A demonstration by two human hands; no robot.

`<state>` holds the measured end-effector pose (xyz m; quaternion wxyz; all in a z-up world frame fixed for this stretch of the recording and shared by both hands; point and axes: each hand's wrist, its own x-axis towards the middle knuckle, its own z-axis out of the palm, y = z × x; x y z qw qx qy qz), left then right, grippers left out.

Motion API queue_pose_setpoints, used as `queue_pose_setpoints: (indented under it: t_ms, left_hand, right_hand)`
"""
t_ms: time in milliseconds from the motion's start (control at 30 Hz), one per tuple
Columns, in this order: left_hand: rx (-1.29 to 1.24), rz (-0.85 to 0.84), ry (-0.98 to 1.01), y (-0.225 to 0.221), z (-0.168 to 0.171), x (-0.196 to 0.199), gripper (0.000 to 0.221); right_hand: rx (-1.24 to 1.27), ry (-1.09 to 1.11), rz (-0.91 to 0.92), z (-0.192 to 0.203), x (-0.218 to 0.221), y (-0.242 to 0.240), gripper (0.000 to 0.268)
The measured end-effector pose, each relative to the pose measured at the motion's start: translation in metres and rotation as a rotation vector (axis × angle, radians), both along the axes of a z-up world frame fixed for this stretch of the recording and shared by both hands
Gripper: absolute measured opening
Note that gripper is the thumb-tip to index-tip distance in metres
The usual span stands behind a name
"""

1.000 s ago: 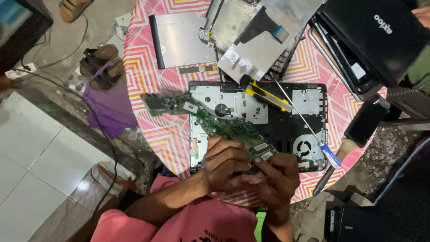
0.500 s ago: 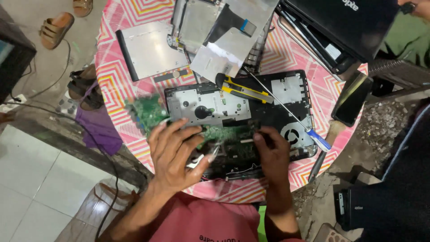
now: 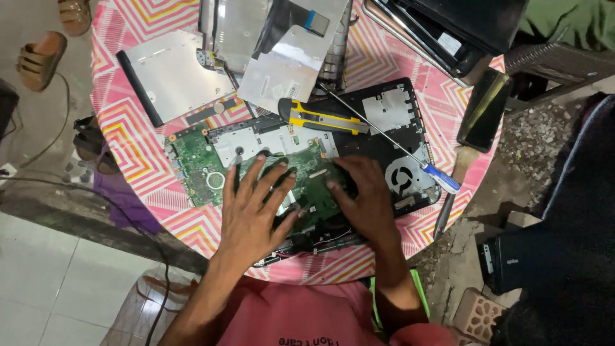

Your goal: Disassembling a laptop by removing screws from the motherboard and internal components using a screwdriver.

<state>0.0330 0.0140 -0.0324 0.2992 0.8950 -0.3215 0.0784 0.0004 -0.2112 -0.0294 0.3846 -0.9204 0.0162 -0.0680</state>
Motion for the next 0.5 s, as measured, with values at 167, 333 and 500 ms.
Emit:
queue_pose_setpoints:
  t_ms: [167, 333, 500]
  left_hand:
    - [0.078, -0.076, 0.065, -0.011, -0.009, 0.010, 0.053]
    - [0.070, -0.074, 0.063, -0.012, -0.020, 0.011, 0.051]
    - [-0.013, -0.056, 0.126, -0.010, -0.020, 0.012, 0.046]
  right_hand:
    - [0.073, -0.057, -0.007, -0.012, 0.003, -0.006, 0.028]
    - [0.096, -0.123, -0.007, -0.016, 0.005, -0.010, 0.022]
    - [0.131, -0.142, -0.027, -0.023, 0.002, -0.012, 0.017]
